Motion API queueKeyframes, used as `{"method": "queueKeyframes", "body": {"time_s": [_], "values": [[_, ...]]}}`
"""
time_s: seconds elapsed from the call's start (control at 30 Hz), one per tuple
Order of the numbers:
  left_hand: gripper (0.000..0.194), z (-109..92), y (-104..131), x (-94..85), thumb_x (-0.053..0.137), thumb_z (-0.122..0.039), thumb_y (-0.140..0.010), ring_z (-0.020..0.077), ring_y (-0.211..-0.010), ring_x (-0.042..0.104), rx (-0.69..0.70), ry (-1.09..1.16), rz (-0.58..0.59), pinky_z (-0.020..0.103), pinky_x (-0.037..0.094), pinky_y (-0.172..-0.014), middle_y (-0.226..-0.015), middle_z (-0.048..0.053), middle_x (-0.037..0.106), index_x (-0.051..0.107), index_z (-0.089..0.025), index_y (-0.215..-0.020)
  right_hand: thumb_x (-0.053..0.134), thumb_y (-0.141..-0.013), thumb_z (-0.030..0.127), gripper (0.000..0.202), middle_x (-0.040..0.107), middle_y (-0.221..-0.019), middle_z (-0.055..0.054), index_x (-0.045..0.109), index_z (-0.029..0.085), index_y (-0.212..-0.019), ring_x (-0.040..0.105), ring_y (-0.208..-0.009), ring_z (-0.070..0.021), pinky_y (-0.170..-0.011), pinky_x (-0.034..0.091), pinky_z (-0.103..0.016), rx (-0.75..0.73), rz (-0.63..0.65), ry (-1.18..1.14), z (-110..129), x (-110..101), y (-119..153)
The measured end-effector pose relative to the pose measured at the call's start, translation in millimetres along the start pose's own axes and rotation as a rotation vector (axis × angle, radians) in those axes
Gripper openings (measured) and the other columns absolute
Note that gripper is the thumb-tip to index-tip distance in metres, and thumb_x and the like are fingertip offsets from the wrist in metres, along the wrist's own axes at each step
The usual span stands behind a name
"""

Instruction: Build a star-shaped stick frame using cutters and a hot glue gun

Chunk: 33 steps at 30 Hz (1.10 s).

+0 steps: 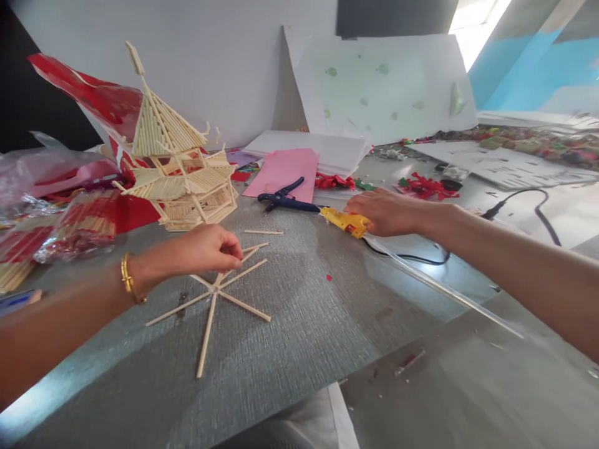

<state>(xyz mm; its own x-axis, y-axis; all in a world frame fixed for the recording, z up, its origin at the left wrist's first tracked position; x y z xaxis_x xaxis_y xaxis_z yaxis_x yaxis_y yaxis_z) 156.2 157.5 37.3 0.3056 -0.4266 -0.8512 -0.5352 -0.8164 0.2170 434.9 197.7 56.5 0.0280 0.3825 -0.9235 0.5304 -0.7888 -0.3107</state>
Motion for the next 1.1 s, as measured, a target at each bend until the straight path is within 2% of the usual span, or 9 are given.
{"method": "queueKeyframes", "body": {"time_s": [0.1, 0.17, 0.3, 0.43, 0.53, 0.73, 0.93, 1.1], "values": [[0.017, -6.4, 1.5, -1.4, 0.055, -0.021, -0.064, 0.0129, -0.053, 0.054, -0.021, -0.078, -0.011, 0.024, 0.034, -0.052, -0.058, 0.001, 0.064, 0.069, -0.016, -0.072, 0.038, -0.091, 0.017, 0.027, 0.056, -0.115, -0.015, 0.064, 0.015, -0.097, 0.051, -0.1, -0.0172, -0.085, 0.034, -0.036, -0.007, -0.069, -0.018, 8.2, -10.2, 3.2], [0.019, -10.6, 2.2, -1.5, 0.053, -0.018, -0.064, 0.0134, -0.053, 0.054, -0.028, -0.106, -0.015, 0.025, 0.035, -0.054, -0.058, 0.001, 0.064, 0.07, -0.016, -0.073, 0.04, -0.089, 0.018, 0.027, 0.056, -0.115, -0.015, 0.063, 0.014, -0.102, 0.051, -0.1, -0.0186, -0.085, 0.035, -0.038, -0.09, -0.094, -0.018, 23.0, -19.3, 2.3], [0.021, -14.4, 1.1, -0.2, 0.052, -0.017, -0.065, 0.015, -0.054, 0.055, -0.038, -0.132, -0.019, 0.028, 0.037, -0.059, -0.058, 0.002, 0.064, 0.07, -0.016, -0.075, 0.043, -0.084, 0.016, 0.029, 0.058, -0.111, -0.014, 0.06, 0.013, -0.107, 0.052, -0.099, -0.0217, -0.088, 0.039, -0.039, -0.309, -0.081, -0.025, 70.4, -32.3, -0.5], [0.02, -15.6, -2.1, 1.8, 0.052, -0.018, -0.064, 0.016, -0.054, 0.055, -0.03, -0.18, -0.027, 0.029, 0.036, -0.059, -0.058, 0.004, 0.064, 0.07, -0.016, -0.074, 0.04, -0.082, 0.014, 0.026, 0.06, -0.108, -0.012, 0.061, 0.014, -0.097, 0.054, -0.094, -0.0216, -0.084, 0.042, -0.039, -0.382, -0.038, -0.083, 116.8, -34.0, -5.0], [0.021, -14.8, -3.6, 2.1, 0.052, -0.019, -0.064, 0.017, -0.055, 0.055, -0.039, -0.194, -0.036, 0.03, 0.037, -0.06, -0.059, 0.005, 0.064, 0.071, -0.016, -0.073, 0.04, -0.08, 0.013, 0.024, 0.061, -0.102, -0.01, 0.062, 0.016, -0.09, 0.054, -0.091, -0.0211, -0.082, 0.042, -0.039, -0.389, 0.022, -0.114, 139.9, -29.0, -10.1], [0.02, -15.5, -3.8, 3.1, 0.052, -0.018, -0.064, 0.0152, -0.053, 0.055, -0.017, -0.228, -0.031, 0.027, 0.036, -0.055, -0.06, 0.006, 0.066, 0.07, -0.016, -0.073, 0.043, -0.078, 0.012, 0.023, 0.061, -0.095, -0.009, 0.062, 0.015, -0.091, 0.054, -0.088, -0.0196, -0.08, 0.042, -0.034, -0.355, 0.087, -0.193, 153.6, -22.5, -18.4], [0.016, -14.6, -6.0, 4.3, 0.055, -0.018, -0.064, 0.0146, -0.05, 0.053, -0.003, -0.201, -0.045, 0.028, 0.038, -0.057, -0.055, 0.004, 0.063, 0.07, -0.016, -0.069, 0.042, -0.078, 0.012, 0.024, 0.061, -0.095, -0.008, 0.062, 0.016, -0.091, 0.054, -0.09, -0.0201, -0.081, 0.041, -0.035, -0.359, 0.07, -0.23, 155.5, -20.2, -19.0], [0.016, -14.4, -6.2, 7.3, 0.054, -0.017, -0.065, 0.0148, -0.05, 0.054, -0.012, -0.18, -0.009, 0.027, 0.037, -0.055, -0.053, 0.004, 0.063, 0.069, -0.015, -0.069, 0.043, -0.078, 0.013, 0.023, 0.062, -0.095, -0.008, 0.062, 0.015, -0.09, 0.054, -0.089, -0.0196, -0.082, 0.04, -0.034, -0.367, 0.071, -0.214, 155.1, -17.0, -18.3]]}}
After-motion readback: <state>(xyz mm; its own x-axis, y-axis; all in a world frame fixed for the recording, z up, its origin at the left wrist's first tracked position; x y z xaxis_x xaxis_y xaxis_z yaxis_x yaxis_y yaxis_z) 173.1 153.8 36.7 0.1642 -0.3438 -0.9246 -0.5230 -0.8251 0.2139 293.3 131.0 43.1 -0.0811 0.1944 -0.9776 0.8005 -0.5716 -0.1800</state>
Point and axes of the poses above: each hand's wrist, its own y-axis away from the middle knuckle, its own x-axis out of the palm, z = x × y, the point moved 7 cm from there along -y, towards the middle knuckle
